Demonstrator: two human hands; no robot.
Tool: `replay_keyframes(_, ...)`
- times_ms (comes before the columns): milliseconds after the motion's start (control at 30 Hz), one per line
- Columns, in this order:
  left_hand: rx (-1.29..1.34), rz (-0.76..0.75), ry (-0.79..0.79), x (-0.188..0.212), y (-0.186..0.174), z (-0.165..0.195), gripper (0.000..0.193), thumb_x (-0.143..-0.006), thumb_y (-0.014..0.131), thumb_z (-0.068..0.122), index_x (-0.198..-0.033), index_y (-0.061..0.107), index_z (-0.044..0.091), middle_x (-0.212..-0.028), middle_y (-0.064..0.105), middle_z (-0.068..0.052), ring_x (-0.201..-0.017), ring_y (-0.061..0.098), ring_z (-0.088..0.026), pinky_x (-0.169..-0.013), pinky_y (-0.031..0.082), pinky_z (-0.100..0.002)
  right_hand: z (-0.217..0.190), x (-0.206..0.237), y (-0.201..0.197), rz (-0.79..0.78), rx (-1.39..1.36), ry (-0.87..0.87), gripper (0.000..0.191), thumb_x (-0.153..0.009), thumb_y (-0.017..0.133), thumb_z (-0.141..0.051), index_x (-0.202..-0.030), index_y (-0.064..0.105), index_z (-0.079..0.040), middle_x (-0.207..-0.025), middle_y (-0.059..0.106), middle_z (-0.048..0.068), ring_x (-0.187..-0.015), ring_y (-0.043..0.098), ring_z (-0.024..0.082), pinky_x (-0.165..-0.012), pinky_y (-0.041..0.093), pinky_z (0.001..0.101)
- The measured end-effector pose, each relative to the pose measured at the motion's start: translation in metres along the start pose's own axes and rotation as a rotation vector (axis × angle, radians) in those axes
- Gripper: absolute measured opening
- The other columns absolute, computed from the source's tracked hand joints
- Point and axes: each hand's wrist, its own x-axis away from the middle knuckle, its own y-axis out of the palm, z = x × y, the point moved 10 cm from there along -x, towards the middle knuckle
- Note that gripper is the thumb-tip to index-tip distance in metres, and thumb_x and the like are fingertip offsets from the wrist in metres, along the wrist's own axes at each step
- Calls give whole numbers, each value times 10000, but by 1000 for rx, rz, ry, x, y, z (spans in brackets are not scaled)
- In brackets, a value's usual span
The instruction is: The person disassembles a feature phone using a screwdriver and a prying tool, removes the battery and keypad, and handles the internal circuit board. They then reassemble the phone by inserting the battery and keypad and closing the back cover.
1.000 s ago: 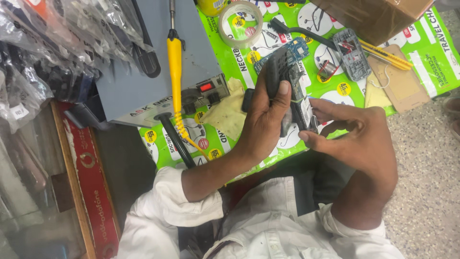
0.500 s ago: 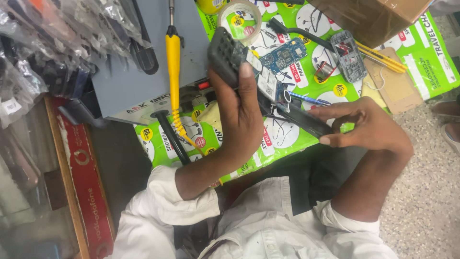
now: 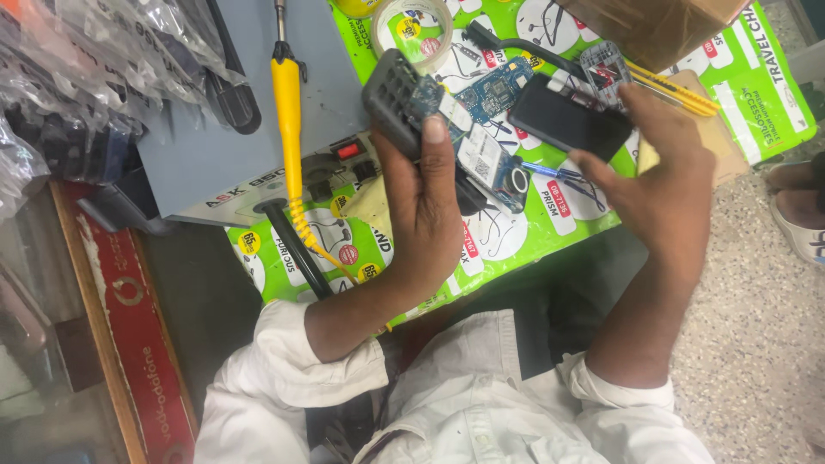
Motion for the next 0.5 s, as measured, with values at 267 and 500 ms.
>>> replay_keyframes(267, -13, -105, -77, 0, 11, -11, 467, -1221, 421, 327, -1531, 278, 9, -1309, 485, -76, -1188, 472, -111, -1089, 416, -259, -56, 17, 35, -370, -536, -237, 710, -659, 895, -97, -1319, 651, -12, -1395, 645, 188, -1289, 634, 262, -1053, 503, 353)
replay_keyframes(500, -67, -157, -169, 7, 26, -11, 549, -1168, 415, 350, -1543, 243, -11, -1296, 471, -97, -1148, 465, -129, -1056, 432, -292, -23, 28, 28, -510, -507, 61, 453, -832, 761, -14, -1282, 707, -22, -1260, 757, 165, -1181, 707, 198, -1015, 525, 287)
